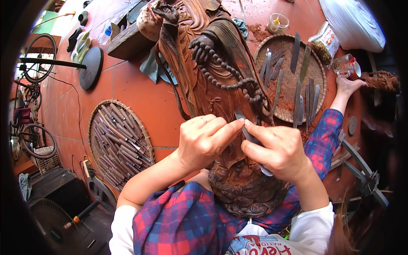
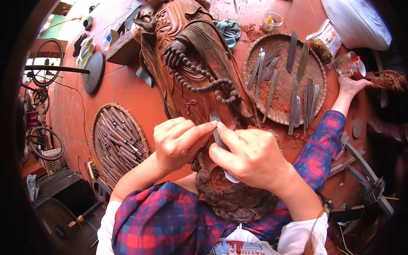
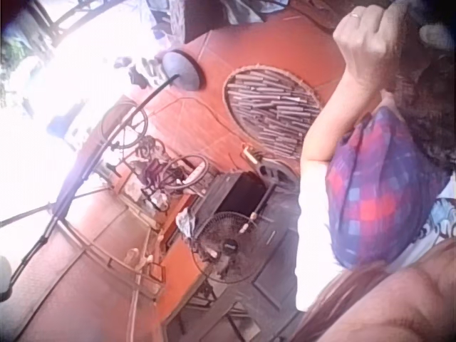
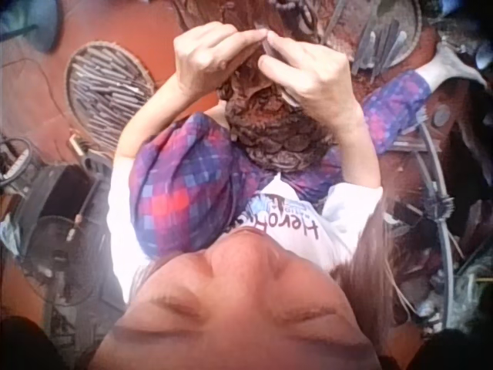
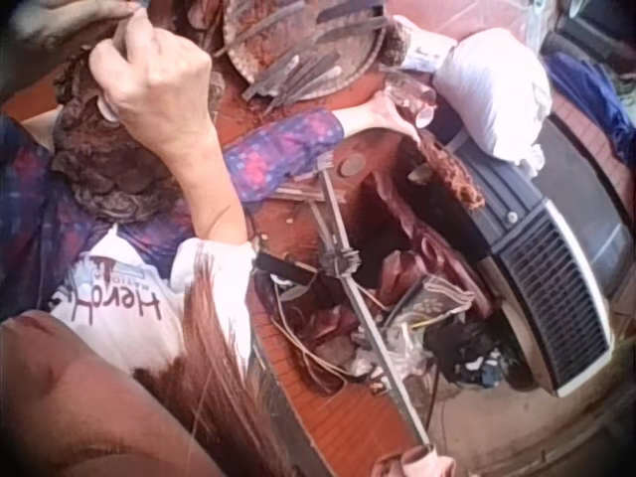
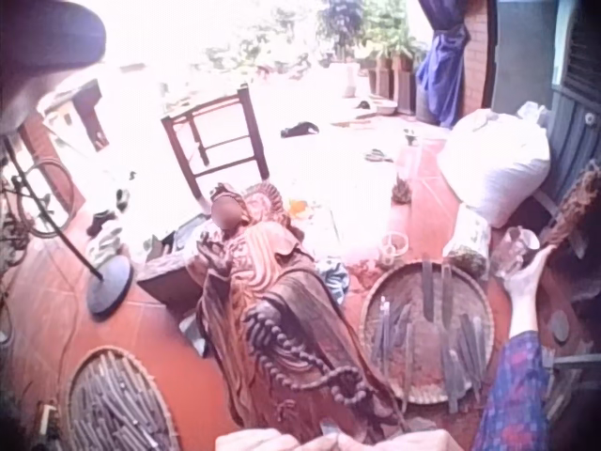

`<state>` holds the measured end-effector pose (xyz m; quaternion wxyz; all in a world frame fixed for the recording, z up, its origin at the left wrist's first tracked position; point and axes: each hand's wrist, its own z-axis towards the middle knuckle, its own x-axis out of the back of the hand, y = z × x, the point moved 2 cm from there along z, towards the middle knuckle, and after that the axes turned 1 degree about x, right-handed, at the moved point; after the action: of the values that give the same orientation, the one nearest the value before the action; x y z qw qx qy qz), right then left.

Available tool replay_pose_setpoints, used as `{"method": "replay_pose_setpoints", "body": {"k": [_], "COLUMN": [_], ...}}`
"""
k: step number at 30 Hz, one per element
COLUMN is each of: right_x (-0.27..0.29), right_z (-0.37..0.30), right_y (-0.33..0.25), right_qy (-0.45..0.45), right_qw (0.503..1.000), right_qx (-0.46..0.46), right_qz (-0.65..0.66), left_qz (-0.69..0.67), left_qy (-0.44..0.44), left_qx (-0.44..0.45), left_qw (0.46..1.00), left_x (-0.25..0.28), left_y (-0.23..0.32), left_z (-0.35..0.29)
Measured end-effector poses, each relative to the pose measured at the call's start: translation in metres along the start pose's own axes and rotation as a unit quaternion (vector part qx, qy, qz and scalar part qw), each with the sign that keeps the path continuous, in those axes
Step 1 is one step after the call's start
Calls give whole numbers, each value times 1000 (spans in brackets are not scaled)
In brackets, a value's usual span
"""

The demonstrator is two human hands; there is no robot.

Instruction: The person is carving a wooden statue of a figure, likely a deity, using various hand tools. They apply a liquid from a bottle to the sculpture and then use a chisel to refine the details of the figure's robes and a beaded necklace.

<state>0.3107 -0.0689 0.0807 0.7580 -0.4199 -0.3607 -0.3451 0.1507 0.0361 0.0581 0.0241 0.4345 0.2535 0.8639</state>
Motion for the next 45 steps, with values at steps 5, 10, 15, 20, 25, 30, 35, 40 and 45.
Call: {"method": "replay_pose_setpoints", "body": {"k": [5,10,15,20,25,30,35,40,45], "right_x": [-3,-1,-5,-1,-10,3,-4,-30,-34], "right_z": [18,-3,19,-3,14,3,13,3,27], "right_y": [12,-3,8,-8,-2,-27,-30,-32,1], "right_qy": [45,3,44,11,44,18,81,46,28], "right_qw": [999,1000,999,999,998,998,981,940,951], "right_qx": [-8,-22,-21,-30,-40,-55,5,52,73], "right_qz": [-14,21,-15,15,-34,-17,179,333,298], "left_qz": [50,-7,50,16,37,1,-13,-21,7], "left_qy": [12,-4,19,-21,7,-27,16,19,41], "left_qx": [-10,0,-7,5,-3,-11,-6,-17,2], "left_qw": [999,1000,999,1000,999,1000,1000,999,999], "left_x": [0,-1,-2,1,-4,5,1,-2,-6], "left_y": [-15,2,-18,3,-16,2,-2,-1,-18], "left_z": [19,-1,18,-2,14,-9,-5,-3,15]}}
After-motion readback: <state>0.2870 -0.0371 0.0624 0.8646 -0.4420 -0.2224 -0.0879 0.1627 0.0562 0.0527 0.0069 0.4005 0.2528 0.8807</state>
